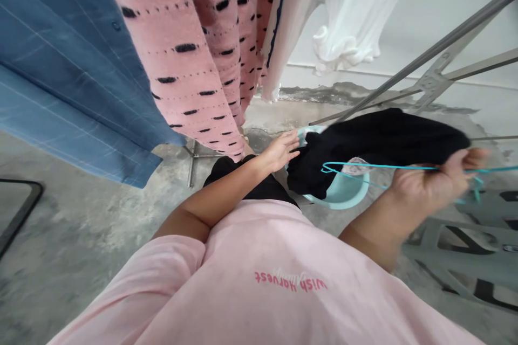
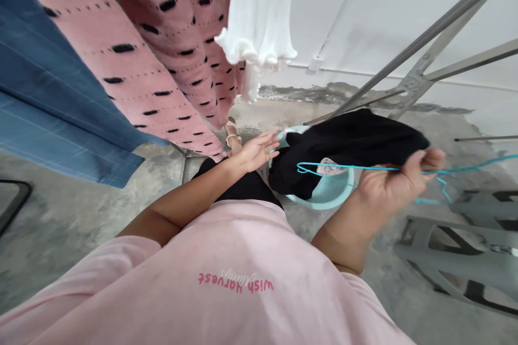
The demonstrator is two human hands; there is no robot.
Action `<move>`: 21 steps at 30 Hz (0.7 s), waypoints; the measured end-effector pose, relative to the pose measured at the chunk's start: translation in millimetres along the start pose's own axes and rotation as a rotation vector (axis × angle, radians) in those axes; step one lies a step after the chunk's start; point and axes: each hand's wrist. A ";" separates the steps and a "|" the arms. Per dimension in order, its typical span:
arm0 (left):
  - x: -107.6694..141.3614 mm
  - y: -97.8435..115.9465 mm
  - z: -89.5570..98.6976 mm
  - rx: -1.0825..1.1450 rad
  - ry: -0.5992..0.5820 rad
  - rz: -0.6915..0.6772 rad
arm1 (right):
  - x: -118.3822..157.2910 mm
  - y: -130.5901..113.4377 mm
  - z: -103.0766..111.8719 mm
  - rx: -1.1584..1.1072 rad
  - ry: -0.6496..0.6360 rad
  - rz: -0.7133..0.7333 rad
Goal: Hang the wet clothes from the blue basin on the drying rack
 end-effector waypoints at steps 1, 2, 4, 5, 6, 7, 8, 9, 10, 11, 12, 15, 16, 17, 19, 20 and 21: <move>4.3 -1.9 -1.0 -0.069 -0.025 -0.028 | 5.6 -7.4 -4.9 -0.067 0.004 0.031; 8.3 -4.2 -2.3 -0.140 -0.066 -0.051 | 12.6 -12.4 -9.1 -0.108 -0.010 0.050; 14.8 -10.2 -5.2 -0.279 -0.183 -0.062 | 28.2 -14.6 -15.1 -0.082 -0.055 0.059; 16.9 -14.2 -6.8 -0.344 -0.240 -0.061 | 36.0 -12.2 -16.9 -0.040 -0.080 0.050; 18.2 -18.9 -8.3 -0.406 -0.284 -0.065 | 43.5 -8.0 -18.0 0.005 -0.106 0.028; 18.7 -24.1 -9.6 -0.460 -0.309 -0.084 | 50.4 -2.7 -18.3 0.042 -0.136 -0.010; 18.7 -29.5 -10.9 -0.507 -0.314 -0.118 | 56.7 3.1 -18.1 0.067 -0.174 -0.065; 18.2 -34.8 -12.1 -0.546 -0.310 -0.166 | 62.4 8.9 -17.4 0.079 -0.222 -0.130; 17.5 -39.3 -13.2 -0.573 -0.308 -0.228 | 67.4 14.3 -16.4 0.082 -0.281 -0.202; 16.9 -42.9 -14.3 -0.590 -0.311 -0.303 | 71.7 18.9 -15.1 0.087 -0.348 -0.275; 16.4 -45.3 -15.4 -0.598 -0.321 -0.382 | 75.2 22.7 -13.7 0.101 -0.416 -0.340; 18.1 -44.6 -18.4 -0.589 -0.383 -0.534 | 80.7 29.8 -9.7 0.198 -0.580 -0.482; 19.8 -42.3 -18.9 -0.578 -0.391 -0.536 | 81.0 31.1 -8.6 0.233 -0.613 -0.504; 22.0 -39.6 -19.2 -0.566 -0.395 -0.519 | 80.8 32.2 -7.7 0.264 -0.635 -0.508; 27.2 -34.3 -19.0 -0.529 -0.396 -0.474 | 79.5 33.7 -6.6 0.307 -0.658 -0.488; 29.6 -32.3 -18.5 -0.513 -0.401 -0.464 | 79.0 34.2 -6.3 0.321 -0.660 -0.472; 31.4 -31.1 -17.9 -0.510 -0.407 -0.467 | 78.8 34.4 -6.4 0.333 -0.660 -0.462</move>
Point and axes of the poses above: each hand's wrist, its own x-axis away from the middle knuckle, its own z-axis out of the back of the hand, y = z × x, and after that the axes turned 2 degrees about y, right-handed
